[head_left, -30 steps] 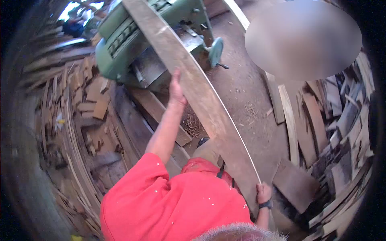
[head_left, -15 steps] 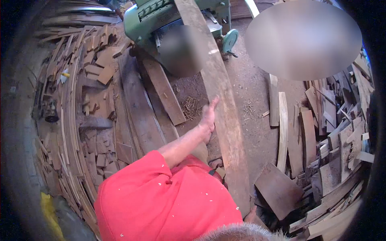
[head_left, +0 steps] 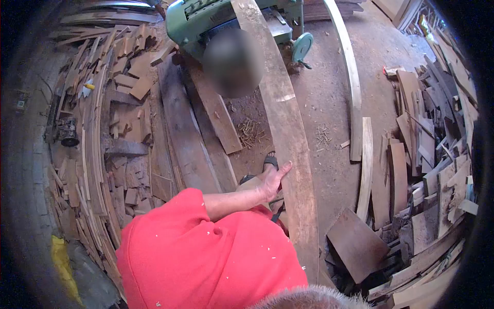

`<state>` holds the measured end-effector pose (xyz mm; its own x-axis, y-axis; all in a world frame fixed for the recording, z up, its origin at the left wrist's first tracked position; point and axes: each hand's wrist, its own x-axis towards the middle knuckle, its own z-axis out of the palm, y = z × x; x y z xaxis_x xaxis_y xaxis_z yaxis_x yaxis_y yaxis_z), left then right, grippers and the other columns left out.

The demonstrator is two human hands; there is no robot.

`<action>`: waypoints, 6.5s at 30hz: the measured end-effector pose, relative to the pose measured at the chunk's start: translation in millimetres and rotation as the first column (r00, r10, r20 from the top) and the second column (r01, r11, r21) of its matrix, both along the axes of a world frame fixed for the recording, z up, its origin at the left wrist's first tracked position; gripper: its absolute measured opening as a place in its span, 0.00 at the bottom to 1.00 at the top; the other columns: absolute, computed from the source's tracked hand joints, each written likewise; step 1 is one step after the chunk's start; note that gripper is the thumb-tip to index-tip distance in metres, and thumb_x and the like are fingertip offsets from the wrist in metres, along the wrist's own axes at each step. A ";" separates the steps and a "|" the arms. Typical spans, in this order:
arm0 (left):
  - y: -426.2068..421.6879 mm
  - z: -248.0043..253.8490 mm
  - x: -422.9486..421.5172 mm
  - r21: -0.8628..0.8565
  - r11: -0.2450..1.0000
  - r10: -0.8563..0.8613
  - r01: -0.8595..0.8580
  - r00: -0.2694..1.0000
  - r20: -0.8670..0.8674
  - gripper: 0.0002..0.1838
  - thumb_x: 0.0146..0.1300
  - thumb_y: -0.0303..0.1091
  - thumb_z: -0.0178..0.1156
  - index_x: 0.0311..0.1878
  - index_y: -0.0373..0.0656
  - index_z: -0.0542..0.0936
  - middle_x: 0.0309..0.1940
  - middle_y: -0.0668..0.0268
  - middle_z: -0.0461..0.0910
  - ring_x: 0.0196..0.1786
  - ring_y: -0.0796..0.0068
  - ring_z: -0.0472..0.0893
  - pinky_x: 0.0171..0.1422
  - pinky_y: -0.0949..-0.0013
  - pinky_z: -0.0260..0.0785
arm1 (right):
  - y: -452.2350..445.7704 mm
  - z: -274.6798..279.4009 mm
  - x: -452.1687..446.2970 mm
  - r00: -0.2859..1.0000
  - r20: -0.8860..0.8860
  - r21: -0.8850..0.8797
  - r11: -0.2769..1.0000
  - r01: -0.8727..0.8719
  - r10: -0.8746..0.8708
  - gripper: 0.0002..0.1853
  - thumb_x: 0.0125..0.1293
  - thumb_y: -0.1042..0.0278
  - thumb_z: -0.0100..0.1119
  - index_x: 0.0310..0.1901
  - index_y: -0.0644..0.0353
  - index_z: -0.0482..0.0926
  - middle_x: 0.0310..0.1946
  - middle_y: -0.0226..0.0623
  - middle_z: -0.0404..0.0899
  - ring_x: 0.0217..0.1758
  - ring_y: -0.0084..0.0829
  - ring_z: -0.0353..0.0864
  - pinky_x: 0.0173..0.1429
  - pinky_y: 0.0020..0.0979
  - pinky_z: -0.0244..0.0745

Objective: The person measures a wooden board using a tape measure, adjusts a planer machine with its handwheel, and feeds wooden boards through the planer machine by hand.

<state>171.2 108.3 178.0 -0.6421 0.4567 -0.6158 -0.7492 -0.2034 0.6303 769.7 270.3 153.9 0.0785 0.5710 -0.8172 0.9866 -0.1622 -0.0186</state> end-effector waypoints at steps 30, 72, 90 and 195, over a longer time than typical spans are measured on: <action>-17.5 -123.5 -94.6 -0.303 0.935 0.148 -0.183 0.980 -0.134 0.51 0.58 0.67 0.64 0.67 0.30 0.65 0.61 0.53 0.74 0.63 0.61 0.74 0.67 0.59 0.65 | 17.1 -20.2 -152.5 0.933 -0.044 -0.001 0.934 -0.358 0.357 0.40 0.77 0.40 0.28 0.48 0.76 0.79 0.43 0.70 0.79 0.48 0.64 0.78 0.51 0.55 0.68; -13.0 -82.7 -41.2 -0.244 0.968 -0.034 0.055 0.995 0.090 0.47 0.62 0.68 0.59 0.68 0.34 0.66 0.62 0.56 0.75 0.64 0.62 0.75 0.69 0.60 0.66 | 12.8 -64.1 -275.8 0.924 -0.306 0.125 0.972 -0.201 0.230 0.46 0.74 0.31 0.28 0.45 0.75 0.81 0.44 0.66 0.81 0.54 0.60 0.79 0.57 0.49 0.69; -15.1 -139.1 -87.3 -0.355 0.935 0.013 0.017 0.997 0.081 0.56 0.56 0.77 0.55 0.71 0.32 0.66 0.68 0.49 0.69 0.71 0.56 0.67 0.75 0.54 0.56 | 28.9 -61.0 -171.1 0.813 -0.428 0.129 0.917 -0.376 0.394 0.26 0.70 0.44 0.57 0.32 0.65 0.79 0.24 0.26 0.75 0.29 0.22 0.71 0.35 0.30 0.68; -28.4 -108.6 -20.7 -0.159 0.908 -0.350 0.387 0.911 0.218 0.30 0.65 0.64 0.58 0.55 0.47 0.78 0.45 0.69 0.83 0.48 0.72 0.81 0.56 0.61 0.72 | 0.6 -31.6 -294.1 0.740 -0.475 0.361 0.872 -0.330 0.476 0.22 0.70 0.49 0.56 0.47 0.64 0.81 0.42 0.54 0.84 0.47 0.47 0.84 0.52 0.42 0.75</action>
